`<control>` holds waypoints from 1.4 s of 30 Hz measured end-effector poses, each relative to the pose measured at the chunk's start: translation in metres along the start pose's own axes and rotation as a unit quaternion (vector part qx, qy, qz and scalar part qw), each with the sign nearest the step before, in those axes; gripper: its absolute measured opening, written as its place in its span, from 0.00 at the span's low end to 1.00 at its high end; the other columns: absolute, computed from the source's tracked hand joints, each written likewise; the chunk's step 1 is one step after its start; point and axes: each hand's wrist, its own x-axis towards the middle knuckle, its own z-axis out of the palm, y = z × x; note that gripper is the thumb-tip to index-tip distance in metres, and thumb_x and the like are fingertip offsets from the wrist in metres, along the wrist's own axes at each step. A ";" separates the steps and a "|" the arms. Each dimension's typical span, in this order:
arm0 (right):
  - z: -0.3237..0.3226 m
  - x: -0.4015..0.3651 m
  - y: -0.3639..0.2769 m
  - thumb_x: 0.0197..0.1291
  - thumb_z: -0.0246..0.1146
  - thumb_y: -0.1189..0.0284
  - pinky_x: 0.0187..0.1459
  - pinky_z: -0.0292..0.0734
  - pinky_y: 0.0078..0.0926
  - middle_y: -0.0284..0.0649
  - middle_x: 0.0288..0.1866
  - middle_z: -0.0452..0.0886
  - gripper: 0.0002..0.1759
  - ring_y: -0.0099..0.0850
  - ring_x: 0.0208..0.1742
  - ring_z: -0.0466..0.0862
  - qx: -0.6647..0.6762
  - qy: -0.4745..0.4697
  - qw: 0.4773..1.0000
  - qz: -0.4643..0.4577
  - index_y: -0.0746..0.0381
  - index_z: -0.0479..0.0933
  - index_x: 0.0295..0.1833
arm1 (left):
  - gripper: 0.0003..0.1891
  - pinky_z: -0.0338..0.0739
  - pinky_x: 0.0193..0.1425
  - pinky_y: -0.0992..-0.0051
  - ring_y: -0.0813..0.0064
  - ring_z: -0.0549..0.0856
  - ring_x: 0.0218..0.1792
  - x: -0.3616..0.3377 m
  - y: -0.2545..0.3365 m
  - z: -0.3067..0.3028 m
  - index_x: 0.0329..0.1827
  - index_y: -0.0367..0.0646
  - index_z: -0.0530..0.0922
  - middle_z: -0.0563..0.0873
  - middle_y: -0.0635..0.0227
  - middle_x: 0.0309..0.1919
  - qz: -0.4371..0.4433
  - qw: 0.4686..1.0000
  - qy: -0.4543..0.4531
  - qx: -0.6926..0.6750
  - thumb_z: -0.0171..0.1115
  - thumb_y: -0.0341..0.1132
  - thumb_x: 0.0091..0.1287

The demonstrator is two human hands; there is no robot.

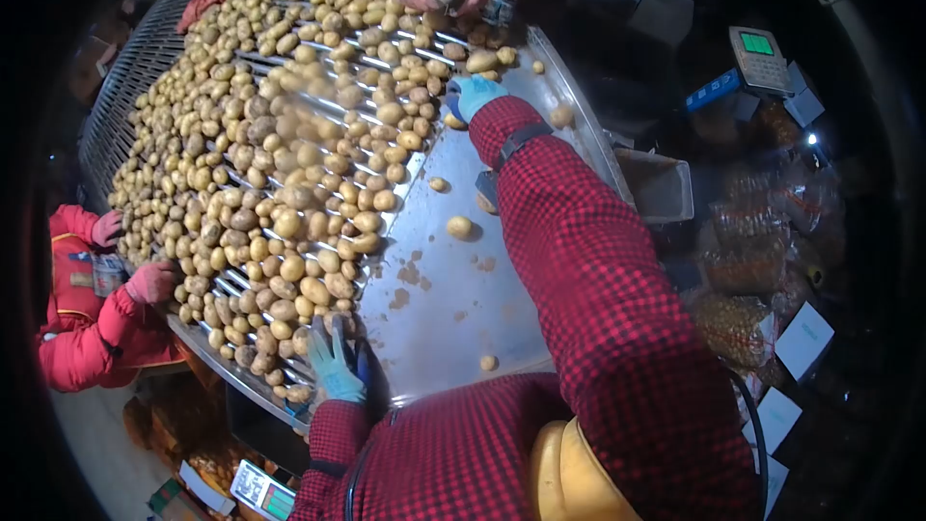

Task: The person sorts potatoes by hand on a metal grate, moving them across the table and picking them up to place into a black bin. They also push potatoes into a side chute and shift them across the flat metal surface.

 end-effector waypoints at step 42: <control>0.029 -0.075 -0.107 0.70 0.59 0.61 0.50 0.80 0.45 0.49 0.54 0.82 0.20 0.47 0.49 0.85 0.045 0.100 0.972 -0.208 0.52 0.78 0.64 | 0.37 0.79 0.56 0.49 0.51 0.80 0.54 0.013 0.053 -0.036 0.68 0.42 0.68 0.77 0.50 0.58 -0.414 0.326 -0.141 -0.838 0.52 0.65 0.71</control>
